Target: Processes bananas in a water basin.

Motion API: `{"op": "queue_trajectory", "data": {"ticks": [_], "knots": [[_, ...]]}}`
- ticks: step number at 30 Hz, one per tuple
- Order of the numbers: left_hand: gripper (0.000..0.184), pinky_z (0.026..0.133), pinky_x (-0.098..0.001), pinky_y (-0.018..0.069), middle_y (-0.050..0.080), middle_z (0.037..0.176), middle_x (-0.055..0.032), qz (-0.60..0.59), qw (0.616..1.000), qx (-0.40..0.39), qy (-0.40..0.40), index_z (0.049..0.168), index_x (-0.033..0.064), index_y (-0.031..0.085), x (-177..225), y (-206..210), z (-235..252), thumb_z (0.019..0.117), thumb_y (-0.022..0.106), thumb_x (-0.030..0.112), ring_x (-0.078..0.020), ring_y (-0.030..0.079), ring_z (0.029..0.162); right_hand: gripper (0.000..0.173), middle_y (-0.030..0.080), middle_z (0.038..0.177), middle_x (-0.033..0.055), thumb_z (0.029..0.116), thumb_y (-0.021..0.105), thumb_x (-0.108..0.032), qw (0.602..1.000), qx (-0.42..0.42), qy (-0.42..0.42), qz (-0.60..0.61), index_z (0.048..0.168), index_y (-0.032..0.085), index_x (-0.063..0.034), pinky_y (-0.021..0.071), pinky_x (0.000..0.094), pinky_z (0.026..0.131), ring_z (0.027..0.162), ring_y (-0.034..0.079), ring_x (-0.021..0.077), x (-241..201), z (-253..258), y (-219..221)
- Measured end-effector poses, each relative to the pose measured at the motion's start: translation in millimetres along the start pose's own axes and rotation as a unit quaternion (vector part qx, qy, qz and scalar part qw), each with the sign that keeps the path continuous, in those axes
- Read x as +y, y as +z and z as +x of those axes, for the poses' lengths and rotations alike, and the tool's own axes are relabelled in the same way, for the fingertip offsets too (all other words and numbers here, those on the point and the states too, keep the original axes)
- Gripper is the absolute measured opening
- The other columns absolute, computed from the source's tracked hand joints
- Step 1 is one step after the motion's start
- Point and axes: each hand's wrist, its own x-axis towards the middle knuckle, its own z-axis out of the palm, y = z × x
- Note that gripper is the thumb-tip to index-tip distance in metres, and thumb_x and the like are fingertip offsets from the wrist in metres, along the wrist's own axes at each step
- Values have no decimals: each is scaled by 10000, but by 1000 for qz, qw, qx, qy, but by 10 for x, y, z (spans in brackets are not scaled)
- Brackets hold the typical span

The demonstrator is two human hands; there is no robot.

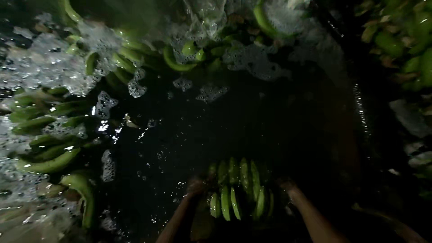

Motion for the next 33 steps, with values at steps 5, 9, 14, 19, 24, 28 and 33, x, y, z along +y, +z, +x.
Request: {"op": "queue_trajectory", "data": {"ticks": [5, 9, 14, 19, 24, 28, 33], "knots": [[409, 1153, -482, 373, 535, 1417, -325, -69, 985, 152, 30, 1411, -114, 503, -184, 61, -225, 1093, 426, 132, -420, 509, 1343, 449, 481, 1471, 296, 1082, 501, -138, 999, 23, 18, -15, 1455, 436, 103, 389, 471, 1142, 1366, 482, 368, -117, -220, -127], [440, 1192, -357, 308, 403, 1551, -285, -124, 991, 22, -46, 1502, -128, 345, -361, 193, -437, 1093, 349, 32, -308, 408, 1443, 356, 602, 1340, 198, 1060, 529, -123, 983, 19, -120, 134, 1379, 543, 35, 514, 376, 975, 1164, 612, 222, -85, -403, -177], [448, 1114, -529, 420, 553, 1407, -288, -34, 999, 34, 7, 1456, -53, 473, -452, 161, -235, 1091, 459, 208, -389, 540, 1317, 411, 547, 1464, 146, 1065, 494, -120, 971, -52, -187, 137, 1458, 500, 0, 463, 321, 1078, 1302, 552, 156, -137, -483, -360], [586, 681, -390, 591, 702, 962, -74, -515, 855, 31, 47, 1243, 52, 560, -62, -136, -308, 1100, 196, 488, -179, 691, 812, 446, 482, 1543, 134, 1060, 492, -126, 967, -61, -206, 135, 1492, 475, -15, 406, 339, 1149, 1393, 482, 165, -248, -455, -363], [496, 1150, -326, 358, 431, 1537, -237, -329, 935, 73, 113, 1534, -72, 317, 184, 254, -100, 1137, 224, 210, -210, 459, 1388, 443, 440, 1565, 178, 1095, 456, -172, 977, -19, -131, 167, 1506, 446, -7, 391, 407, 1153, 1422, 451, 241, -231, -486, -156], [459, 1172, -376, 361, 492, 1494, -244, -68, 980, -65, 178, 1492, -59, 427, 559, 421, 87, 1114, 393, 199, -272, 482, 1388, 476, 403, 1577, 232, 1125, 376, -202, 986, 27, -103, 127, 1555, 358, 3, 380, 478, 1156, 1429, 442, 327, -448, -542, -5], [458, 1069, -309, 463, 568, 1416, -139, -199, 948, -210, 136, 1474, 6, 460, 834, 273, 136, 1118, 382, 282, -130, 581, 1243, 532, 375, 1567, 298, 1134, 345, -208, 989, 94, -60, 101, 1583, 228, 53, 369, 484, 1156, 1419, 442, 387, -663, -534, -49]]}}
